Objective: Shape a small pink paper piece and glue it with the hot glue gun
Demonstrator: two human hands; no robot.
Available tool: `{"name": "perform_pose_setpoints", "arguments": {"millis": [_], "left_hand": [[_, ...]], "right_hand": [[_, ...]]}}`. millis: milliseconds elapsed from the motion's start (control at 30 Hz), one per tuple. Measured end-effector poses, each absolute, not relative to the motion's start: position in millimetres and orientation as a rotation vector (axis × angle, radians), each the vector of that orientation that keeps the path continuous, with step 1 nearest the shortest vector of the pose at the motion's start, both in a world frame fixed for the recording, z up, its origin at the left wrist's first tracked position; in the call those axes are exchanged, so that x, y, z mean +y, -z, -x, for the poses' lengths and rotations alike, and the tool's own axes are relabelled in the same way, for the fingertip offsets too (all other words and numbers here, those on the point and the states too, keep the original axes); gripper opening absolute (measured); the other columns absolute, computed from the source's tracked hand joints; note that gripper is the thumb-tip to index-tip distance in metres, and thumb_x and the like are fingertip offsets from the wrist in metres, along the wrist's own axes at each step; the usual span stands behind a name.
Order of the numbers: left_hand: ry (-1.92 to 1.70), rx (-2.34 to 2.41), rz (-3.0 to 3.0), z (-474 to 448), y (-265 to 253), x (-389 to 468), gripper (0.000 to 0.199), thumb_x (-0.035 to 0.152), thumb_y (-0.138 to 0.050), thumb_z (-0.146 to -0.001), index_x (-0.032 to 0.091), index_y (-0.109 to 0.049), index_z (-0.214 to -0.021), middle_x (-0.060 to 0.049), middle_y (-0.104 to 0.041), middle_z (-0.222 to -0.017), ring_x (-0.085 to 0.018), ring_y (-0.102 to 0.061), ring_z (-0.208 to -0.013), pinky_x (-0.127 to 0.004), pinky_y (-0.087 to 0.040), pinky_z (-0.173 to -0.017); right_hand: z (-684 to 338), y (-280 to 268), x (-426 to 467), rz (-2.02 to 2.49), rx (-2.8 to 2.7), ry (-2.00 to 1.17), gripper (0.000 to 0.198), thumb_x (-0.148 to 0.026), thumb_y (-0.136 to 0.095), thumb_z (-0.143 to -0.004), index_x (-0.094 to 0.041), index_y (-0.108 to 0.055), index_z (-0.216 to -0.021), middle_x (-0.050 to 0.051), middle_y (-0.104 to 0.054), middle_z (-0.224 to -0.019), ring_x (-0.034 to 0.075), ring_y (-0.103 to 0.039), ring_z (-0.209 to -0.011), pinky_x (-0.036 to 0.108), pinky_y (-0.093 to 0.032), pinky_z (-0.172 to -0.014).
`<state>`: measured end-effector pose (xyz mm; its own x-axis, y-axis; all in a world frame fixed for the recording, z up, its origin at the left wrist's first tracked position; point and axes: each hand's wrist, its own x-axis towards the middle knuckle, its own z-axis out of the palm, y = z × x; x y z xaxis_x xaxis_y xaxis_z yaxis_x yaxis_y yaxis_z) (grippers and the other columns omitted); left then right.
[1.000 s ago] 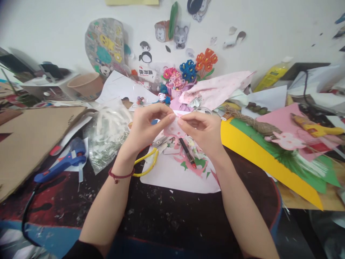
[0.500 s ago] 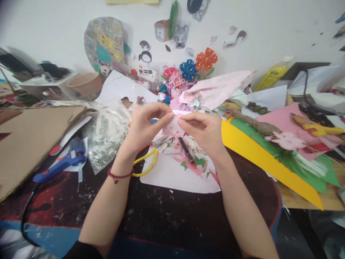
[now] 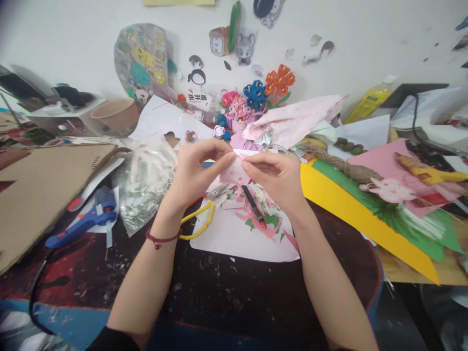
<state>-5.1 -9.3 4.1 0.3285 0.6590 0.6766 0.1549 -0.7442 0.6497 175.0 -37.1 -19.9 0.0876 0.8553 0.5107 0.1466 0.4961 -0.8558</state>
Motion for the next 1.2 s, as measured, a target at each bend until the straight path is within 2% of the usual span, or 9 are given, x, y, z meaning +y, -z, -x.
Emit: {"name": "perform_pose_setpoints", "arguments": {"millis": [267,500,700,967,1200], "left_hand": [[-1.431,0.722,-2.113,5.5,-3.5,-10.1,0.009,0.021,-0.064,-0.089,0.016,-0.067,-0.082,0.0,-0.066,-0.072,-0.009,-0.058,-0.067,-0.022,-0.049,-0.064],[-1.465,0.717,-2.069,6.0,-2.9,-9.5,0.008,0.021,-0.064,-0.089,0.017,-0.067,-0.083,0.0,-0.067,-0.074,-0.009,-0.06,-0.068,-0.022,-0.051,-0.067],[-1.471,0.714,-2.077,5.8,-2.5,-8.7,0.007,0.021,-0.065,-0.088,0.016,-0.067,-0.082,0.0,-0.066,-0.072,-0.008,-0.06,-0.067,-0.021,-0.05,-0.065],[-1.485,0.715,-2.082,5.6,-1.5,-8.1,0.006,0.019,-0.065,-0.088,0.016,-0.067,-0.083,0.001,-0.066,-0.072,-0.008,-0.06,-0.066,-0.021,-0.051,-0.064],[-1.498,0.728,-2.085,5.4,-1.8,-8.5,0.007,0.02,-0.065,-0.088,0.015,-0.067,-0.082,0.001,-0.066,-0.071,-0.008,-0.06,-0.065,-0.021,-0.051,-0.064]], "right_hand": [[-176.9,19.1,-37.0,0.935,-1.43,-0.67,0.005,-0.021,-0.077,-0.076,-0.026,-0.078,-0.076,-0.003,-0.073,-0.068,0.01,-0.062,-0.051,0.024,-0.054,-0.047],[-181.6,23.5,-35.6,0.93,-1.384,-0.684,0.013,-0.019,-0.081,-0.07,-0.027,-0.079,-0.081,-0.002,-0.075,-0.075,0.01,-0.064,-0.054,0.025,-0.058,-0.052],[-180.4,20.9,-36.2,0.945,-1.391,-0.669,0.006,-0.022,-0.08,-0.072,-0.023,-0.078,-0.077,-0.002,-0.071,-0.065,0.01,-0.062,-0.049,0.024,-0.054,-0.046],[-181.8,20.7,-35.4,0.92,-1.43,-0.663,0.005,-0.021,-0.076,-0.077,-0.025,-0.078,-0.077,-0.003,-0.065,-0.056,0.01,-0.06,-0.047,0.024,-0.05,-0.045],[-178.8,21.4,-36.3,0.968,-1.411,-0.613,0.008,-0.02,-0.081,-0.07,-0.023,-0.077,-0.077,-0.002,-0.073,-0.071,0.01,-0.063,-0.053,0.023,-0.056,-0.05]]}}
